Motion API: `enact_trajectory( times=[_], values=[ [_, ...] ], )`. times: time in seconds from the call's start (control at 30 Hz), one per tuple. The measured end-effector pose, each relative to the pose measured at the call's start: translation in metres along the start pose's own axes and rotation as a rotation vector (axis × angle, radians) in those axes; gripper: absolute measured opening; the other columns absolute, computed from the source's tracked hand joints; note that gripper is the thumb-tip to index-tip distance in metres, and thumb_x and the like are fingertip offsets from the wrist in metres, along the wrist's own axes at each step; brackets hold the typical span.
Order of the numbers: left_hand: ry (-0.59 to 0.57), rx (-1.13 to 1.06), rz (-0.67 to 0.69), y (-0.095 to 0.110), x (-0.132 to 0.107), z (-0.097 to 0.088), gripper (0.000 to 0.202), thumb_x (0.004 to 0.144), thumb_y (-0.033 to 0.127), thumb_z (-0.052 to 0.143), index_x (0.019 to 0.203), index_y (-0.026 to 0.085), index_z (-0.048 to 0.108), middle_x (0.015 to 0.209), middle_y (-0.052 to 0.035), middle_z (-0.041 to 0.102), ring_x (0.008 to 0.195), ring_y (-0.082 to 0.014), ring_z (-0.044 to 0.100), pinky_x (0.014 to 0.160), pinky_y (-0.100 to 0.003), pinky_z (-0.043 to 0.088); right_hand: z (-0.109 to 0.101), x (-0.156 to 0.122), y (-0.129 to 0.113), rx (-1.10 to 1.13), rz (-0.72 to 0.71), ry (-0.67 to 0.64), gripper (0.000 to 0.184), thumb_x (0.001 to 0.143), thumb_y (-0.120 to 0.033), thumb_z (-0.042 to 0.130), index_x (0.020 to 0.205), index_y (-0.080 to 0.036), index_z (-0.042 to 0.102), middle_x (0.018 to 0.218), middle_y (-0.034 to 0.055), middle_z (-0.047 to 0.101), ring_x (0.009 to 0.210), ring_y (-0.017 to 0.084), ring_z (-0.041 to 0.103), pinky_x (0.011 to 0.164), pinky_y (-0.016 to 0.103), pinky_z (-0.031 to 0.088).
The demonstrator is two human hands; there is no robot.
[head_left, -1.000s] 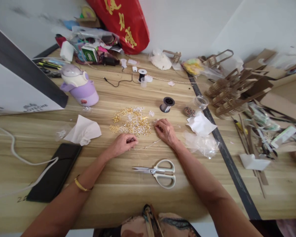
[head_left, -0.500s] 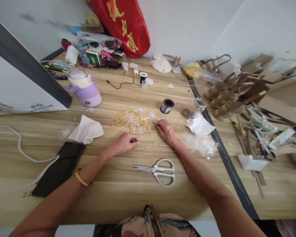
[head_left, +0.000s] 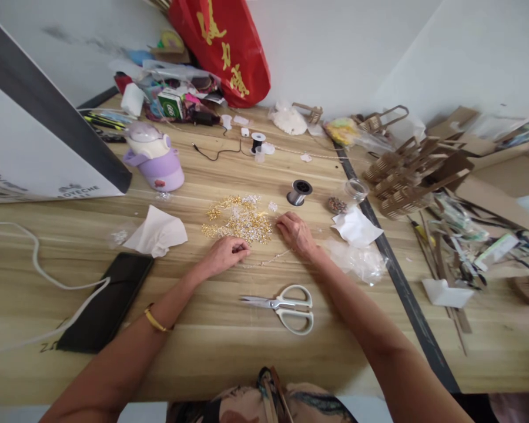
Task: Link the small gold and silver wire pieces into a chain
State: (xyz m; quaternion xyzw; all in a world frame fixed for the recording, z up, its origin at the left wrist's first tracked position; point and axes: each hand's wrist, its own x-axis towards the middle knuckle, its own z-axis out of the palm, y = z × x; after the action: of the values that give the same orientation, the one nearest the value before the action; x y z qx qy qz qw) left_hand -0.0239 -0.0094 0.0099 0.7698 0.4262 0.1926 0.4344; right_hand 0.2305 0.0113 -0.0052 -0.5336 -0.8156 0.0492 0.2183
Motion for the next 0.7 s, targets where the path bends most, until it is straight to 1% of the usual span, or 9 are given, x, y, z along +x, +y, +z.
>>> enact_trajectory(
  times=[0.17,0.43,0.6,0.7],
  values=[
    [0.026,0.057,0.053,-0.004,0.001,0.002,0.015,0.08,0.025,0.058,0.075,0.014,0.066,0.059,-0.0002,0.065,0.052,-0.0099,0.055,0.054,-0.019,0.038,0.001,-0.005,-0.01,-0.082,-0.057,-0.018,0.02,0.096,-0.02,0.042,0.096,-0.02,0.062,0.093,0.0086,0.06,0.089,0.021,0.053,0.077,0.031,0.042],
    [0.034,0.059,0.049,-0.001,0.0,0.0,0.014,0.079,0.023,0.059,0.075,0.014,0.068,0.059,0.0003,0.065,0.053,-0.0102,0.055,0.056,-0.02,0.038,-0.006,-0.005,-0.015,-0.266,-0.122,-0.059,0.019,0.095,-0.02,0.046,0.091,-0.02,0.064,0.088,0.009,0.06,0.086,0.023,0.048,0.078,0.035,0.037],
    [0.026,0.045,0.048,-0.003,0.0,0.001,0.015,0.08,0.024,0.058,0.075,0.014,0.067,0.06,0.0003,0.064,0.052,-0.0102,0.054,0.057,-0.021,0.039,-0.001,-0.005,-0.025,-0.308,-0.169,-0.1,0.019,0.094,-0.017,0.046,0.088,-0.019,0.063,0.088,0.0094,0.06,0.086,0.024,0.047,0.078,0.035,0.036],
    [0.038,0.051,0.059,-0.004,0.0,0.001,0.013,0.08,0.022,0.059,0.075,0.014,0.068,0.058,0.0008,0.063,0.053,-0.0102,0.053,0.057,-0.021,0.038,0.002,0.001,-0.031,-0.282,-0.181,-0.101,0.021,0.095,-0.018,0.044,0.088,-0.019,0.063,0.089,0.0101,0.061,0.086,0.024,0.048,0.077,0.035,0.036]
  ],
)
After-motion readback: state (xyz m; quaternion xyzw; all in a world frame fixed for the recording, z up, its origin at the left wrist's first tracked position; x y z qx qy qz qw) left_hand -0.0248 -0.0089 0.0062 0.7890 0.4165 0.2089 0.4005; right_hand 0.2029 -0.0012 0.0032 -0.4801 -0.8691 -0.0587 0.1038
